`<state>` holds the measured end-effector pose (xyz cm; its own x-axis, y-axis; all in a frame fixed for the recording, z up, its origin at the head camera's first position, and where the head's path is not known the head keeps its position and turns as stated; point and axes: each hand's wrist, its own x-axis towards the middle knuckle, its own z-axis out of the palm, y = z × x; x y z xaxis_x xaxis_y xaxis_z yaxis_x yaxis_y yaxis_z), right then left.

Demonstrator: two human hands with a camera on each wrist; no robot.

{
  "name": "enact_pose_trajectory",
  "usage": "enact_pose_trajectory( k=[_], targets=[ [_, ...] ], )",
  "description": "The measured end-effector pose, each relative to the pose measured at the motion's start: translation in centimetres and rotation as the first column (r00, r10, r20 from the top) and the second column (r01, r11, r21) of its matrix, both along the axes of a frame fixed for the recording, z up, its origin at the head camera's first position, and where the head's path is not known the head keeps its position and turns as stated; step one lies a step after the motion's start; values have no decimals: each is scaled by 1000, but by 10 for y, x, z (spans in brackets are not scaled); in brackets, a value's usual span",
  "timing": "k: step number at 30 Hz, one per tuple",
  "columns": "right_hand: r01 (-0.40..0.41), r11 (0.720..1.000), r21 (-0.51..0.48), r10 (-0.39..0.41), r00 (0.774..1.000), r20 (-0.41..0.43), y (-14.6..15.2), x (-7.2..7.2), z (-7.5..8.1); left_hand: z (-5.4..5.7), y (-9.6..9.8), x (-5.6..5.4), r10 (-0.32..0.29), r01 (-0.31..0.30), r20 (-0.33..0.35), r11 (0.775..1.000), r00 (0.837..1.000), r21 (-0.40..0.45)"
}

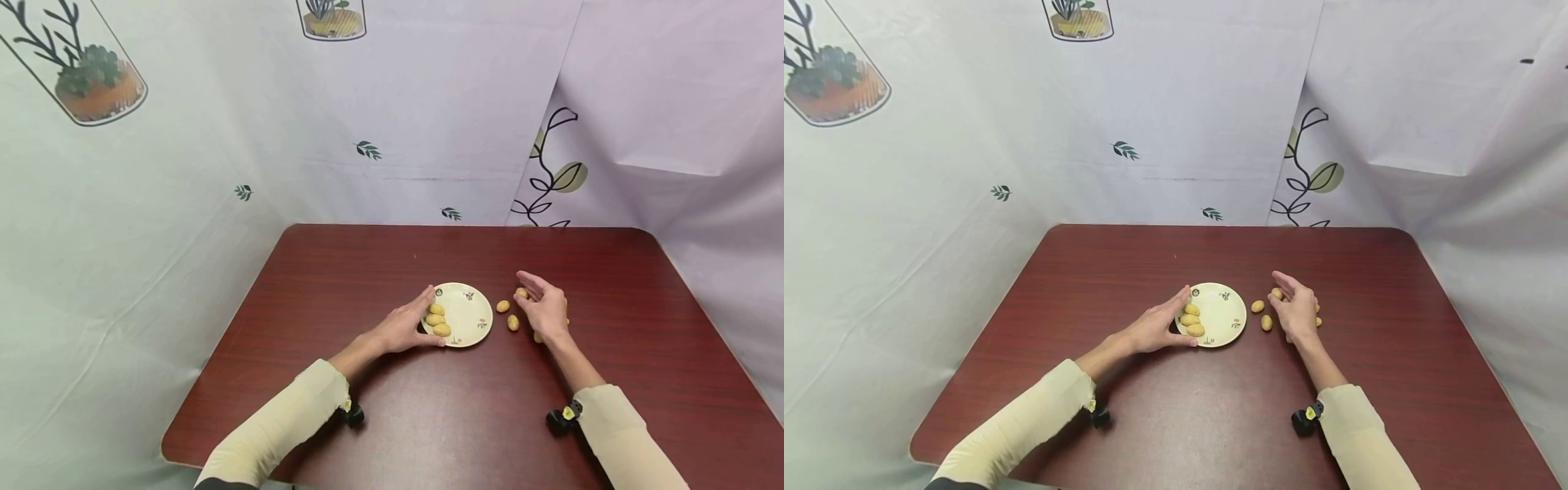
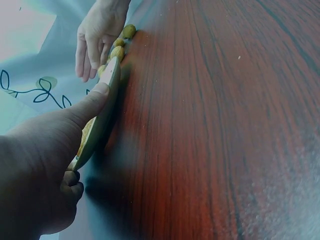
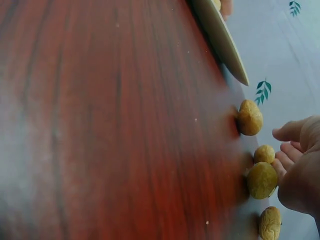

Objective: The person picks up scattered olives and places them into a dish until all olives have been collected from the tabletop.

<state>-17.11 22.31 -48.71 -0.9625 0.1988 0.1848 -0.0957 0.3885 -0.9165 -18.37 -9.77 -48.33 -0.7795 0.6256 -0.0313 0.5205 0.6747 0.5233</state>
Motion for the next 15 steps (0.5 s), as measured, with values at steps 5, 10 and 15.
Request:
enact_pose_trajectory(
  k=[5,10,15],
  targets=[
    [51,989,139,-47,998,-33,0,1,-3,0,0,0,-3,3,-3,1000,1000,1],
    [66,972,227,-52,996,-65,1,2,-4,0,0,0,-4,4,-9,1000,1000,-2],
    [61,957,282,-46,997,-61,1,2,-5,0,0,0,1,-1,-1,1000,1000,-12]
  ],
)
